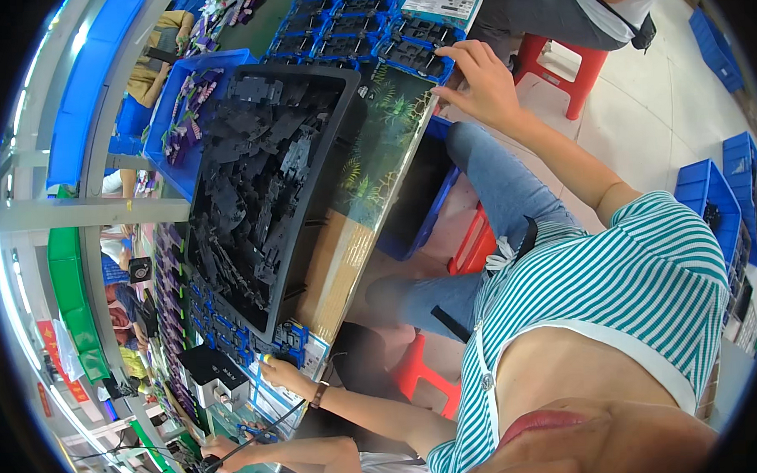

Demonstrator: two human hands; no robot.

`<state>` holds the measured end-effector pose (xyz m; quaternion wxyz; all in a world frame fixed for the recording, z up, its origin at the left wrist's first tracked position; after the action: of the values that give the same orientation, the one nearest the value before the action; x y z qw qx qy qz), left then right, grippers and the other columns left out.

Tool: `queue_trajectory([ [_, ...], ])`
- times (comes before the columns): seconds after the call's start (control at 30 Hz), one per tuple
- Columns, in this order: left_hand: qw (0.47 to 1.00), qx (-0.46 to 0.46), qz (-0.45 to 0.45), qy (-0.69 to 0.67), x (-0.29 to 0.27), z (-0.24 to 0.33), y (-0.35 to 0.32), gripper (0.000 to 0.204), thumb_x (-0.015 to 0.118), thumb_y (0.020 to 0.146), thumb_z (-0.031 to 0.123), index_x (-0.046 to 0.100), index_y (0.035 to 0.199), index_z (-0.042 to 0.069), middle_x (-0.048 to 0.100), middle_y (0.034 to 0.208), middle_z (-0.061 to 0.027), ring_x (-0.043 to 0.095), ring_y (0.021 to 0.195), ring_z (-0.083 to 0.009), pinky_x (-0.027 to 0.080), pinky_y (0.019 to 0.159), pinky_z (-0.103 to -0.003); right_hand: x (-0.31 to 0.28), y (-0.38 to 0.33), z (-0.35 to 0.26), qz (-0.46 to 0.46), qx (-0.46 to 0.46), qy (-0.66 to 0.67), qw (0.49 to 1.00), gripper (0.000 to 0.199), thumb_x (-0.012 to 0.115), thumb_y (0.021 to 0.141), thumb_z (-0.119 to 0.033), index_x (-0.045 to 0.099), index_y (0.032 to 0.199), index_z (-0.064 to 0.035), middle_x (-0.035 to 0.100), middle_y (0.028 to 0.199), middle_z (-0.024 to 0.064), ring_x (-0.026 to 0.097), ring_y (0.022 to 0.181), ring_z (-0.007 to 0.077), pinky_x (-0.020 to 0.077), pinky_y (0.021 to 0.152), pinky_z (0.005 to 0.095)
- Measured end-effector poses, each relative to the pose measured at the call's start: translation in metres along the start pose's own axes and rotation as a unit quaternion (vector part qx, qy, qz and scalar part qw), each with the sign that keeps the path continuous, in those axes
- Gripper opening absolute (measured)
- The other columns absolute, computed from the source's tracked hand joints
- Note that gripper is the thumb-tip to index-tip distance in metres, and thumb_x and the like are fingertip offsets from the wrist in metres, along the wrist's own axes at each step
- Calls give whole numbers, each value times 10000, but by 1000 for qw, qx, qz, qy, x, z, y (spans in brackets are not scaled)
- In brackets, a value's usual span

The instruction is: Assembling blue toy cars by fitting plastic chassis and body components together at a manufacturing workbench.

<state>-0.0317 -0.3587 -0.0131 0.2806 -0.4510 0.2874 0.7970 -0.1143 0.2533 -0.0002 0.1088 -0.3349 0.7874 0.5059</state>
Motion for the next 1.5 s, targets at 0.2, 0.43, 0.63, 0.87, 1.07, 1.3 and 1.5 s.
queue_trajectory([
  [0.2, 942, 83, 182, -271, -28, 114, -113, 350, 308, 976, 218, 538, 1118, -4, 543, 1063, -133, 522, 878, -193, 443, 704, -291, 28, -8, 17, -23, -109, -38, 993, 222, 723, 697, -137, 622, 884, -71, 536, 821, 61, 553, 767, 229, 471, 640, 321],
  [0.43, 437, -131, -498, -738, 115, 227, -251, 531, 346, 964, 428, 343, 1342, 54, 430, 1313, -184, 465, 1153, -301, 359, 1003, -427, -19, -56, -49, -162, -141, 123, 969, 190, 732, 681, -153, 611, 808, -79, 528, 768, 85, 556, 755, 266, 465, 629, 345],
  [0.63, 374, -139, -425, -813, 102, 242, -244, 562, 306, 950, 513, 387, 1315, 93, 486, 1258, -122, 489, 1138, -317, 384, 979, -461, -23, -84, -118, -227, -295, 250, 894, 220, 733, 693, -214, 652, 870, -112, 554, 767, 72, 571, 694, 219, 463, 530, 312],
  [0.87, 342, -146, -329, -868, 82, 192, -215, 531, 307, 949, 472, 448, 1294, 94, 524, 1252, -122, 475, 1166, -342, 334, 1025, -515, 50, 45, -160, -149, -368, 265, 879, 179, 640, 797, -229, 620, 922, -103, 557, 805, 68, 576, 785, 264, 484, 637, 353],
  [1.07, 365, -126, -332, -860, 62, 186, -209, 542, 281, 959, 495, 398, 1312, 101, 512, 1219, -140, 515, 1092, -365, 413, 940, -514, 188, 95, -157, -284, -450, 70, 844, 410, 670, 771, -262, 561, 1129, -96, 567, 1039, 96, 557, 991, 273, 459, 838, 375],
  [1.3, 394, -138, -315, -853, 69, 167, -203, 547, 284, 946, 513, 454, 1288, 120, 519, 1227, -167, 486, 1116, -421, 328, 948, -651, 183, 121, -172, -362, -247, 301, 847, 309, 544, 889, -157, 538, 1172, -34, 581, 974, 131, 571, 926, 299, 445, 852, 359],
  [1.5, 375, -140, -319, -859, 65, 180, -201, 548, 297, 945, 508, 433, 1312, 124, 509, 1244, -171, 477, 1127, -427, 307, 969, -646, 144, 114, -195, -324, -217, 350, 852, 272, 510, 926, -210, 523, 1112, -11, 600, 999, 169, 592, 923, 314, 452, 790, 335],
])
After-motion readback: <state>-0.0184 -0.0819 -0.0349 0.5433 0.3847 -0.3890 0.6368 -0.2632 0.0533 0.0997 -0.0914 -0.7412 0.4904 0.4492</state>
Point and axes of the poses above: each hand's wrist, its own y-axis towards the middle knuckle, its own x-axis out of the palm, z = x × y, the point moved 5 cm from there along y, towards the middle knuckle
